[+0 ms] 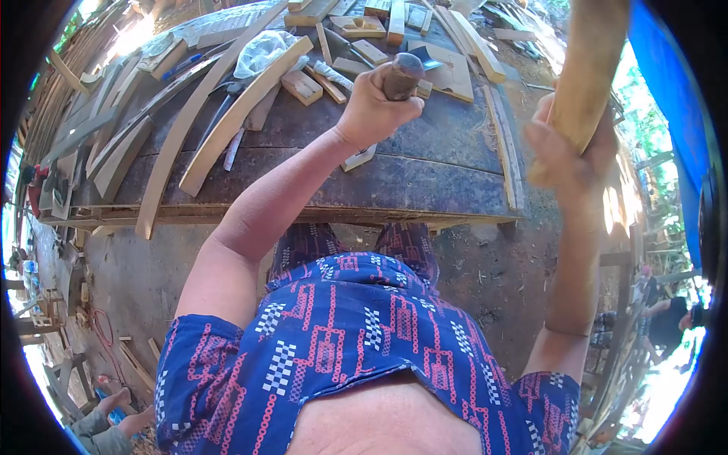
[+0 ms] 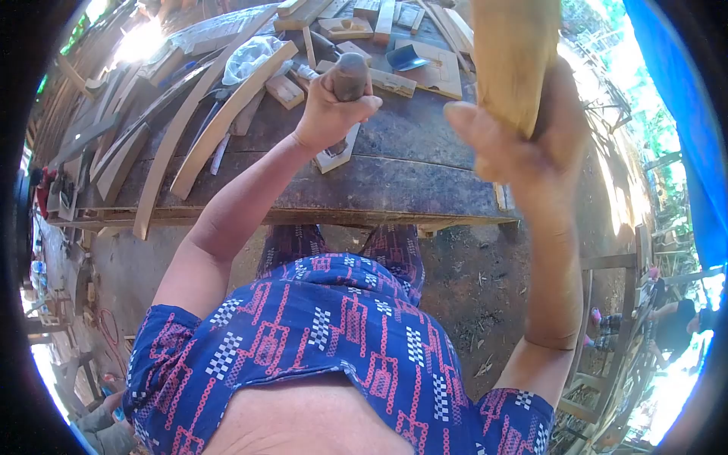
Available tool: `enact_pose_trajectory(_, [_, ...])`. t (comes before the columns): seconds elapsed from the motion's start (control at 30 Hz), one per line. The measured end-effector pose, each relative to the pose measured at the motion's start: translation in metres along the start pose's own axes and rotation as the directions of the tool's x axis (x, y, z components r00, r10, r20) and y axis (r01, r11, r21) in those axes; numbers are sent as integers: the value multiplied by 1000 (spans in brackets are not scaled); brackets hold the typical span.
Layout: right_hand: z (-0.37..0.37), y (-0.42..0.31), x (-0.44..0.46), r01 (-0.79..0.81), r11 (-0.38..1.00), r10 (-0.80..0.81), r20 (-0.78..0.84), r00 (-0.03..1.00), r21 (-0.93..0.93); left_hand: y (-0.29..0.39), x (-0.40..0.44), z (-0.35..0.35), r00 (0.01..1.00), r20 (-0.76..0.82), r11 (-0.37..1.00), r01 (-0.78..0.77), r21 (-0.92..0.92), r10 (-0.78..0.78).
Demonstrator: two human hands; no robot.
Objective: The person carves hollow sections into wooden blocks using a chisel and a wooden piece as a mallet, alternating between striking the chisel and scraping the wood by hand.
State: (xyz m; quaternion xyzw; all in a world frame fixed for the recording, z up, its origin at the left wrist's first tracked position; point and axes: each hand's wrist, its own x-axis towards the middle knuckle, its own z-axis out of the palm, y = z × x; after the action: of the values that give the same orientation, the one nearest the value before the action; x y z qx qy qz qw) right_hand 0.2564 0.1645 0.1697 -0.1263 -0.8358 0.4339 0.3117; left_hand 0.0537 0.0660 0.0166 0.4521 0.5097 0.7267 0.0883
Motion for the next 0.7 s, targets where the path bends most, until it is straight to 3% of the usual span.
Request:
enact_pose_trajectory(0.03, [3,10,-2,5,1000,-5,-1,1000,0,-2,0,0,999,15,999,37,-9,-37])
enact_pose_trajectory(0.1, [4,32,-5,269,839,-99,354,930,-473,0,2,1,997,27,997,70,-16,-70])
enact_pose_trajectory(0.13, [6,52,-8,187,904,-51,336,941,-385,2,1,2,998,16,998,55,-36,-55])
enact_pose_trajectory(0.27, [-12,28,2,208,877,-103,253,962,-433,1,0,2,998,-5,998,59,16,-59])
enact_pose_trajectory(0.33, [-15,18,-4,-118,992,119,47,992,-34,-1,-3,4,998,15,997,63,37,-63])
enact_pose_trajectory(0.4, [-6,27,-12,-127,987,139,120,983,-98,0,-1,3,998,38,997,51,62,-54])
enact_pose_trajectory(0.43, [-2,35,-15,-131,977,162,189,969,-168,1,-1,4,997,45,998,64,-20,-63])
enact_pose_trajectory(0.47, [-1,44,-15,-32,941,148,326,934,-336,4,0,5,996,54,992,77,-103,-72])
enact_pose_trajectory(0.5, [-6,47,-14,-38,942,151,319,935,-334,6,-2,6,995,62,992,80,-103,-74])
enact_pose_trajectory(0.57, [-15,50,-7,192,896,-87,266,960,-400,10,1,4,994,23,994,104,-41,-103])
enact_pose_trajectory(0.6, [-16,33,-7,83,918,-19,167,986,-387,7,0,3,994,16,993,112,-42,-112])
enact_pose_trajectory(0.63, [-16,28,-9,79,919,-12,174,985,-385,2,0,2,996,22,996,90,5,-90])
enact_pose_trajectory(0.67, [-15,25,-12,-20,995,32,122,992,-93,0,-1,1,997,32,996,66,53,-67])
enact_pose_trajectory(0.7, [-14,24,-14,-103,972,88,79,993,213,0,-3,1,997,32,996,70,56,-72])
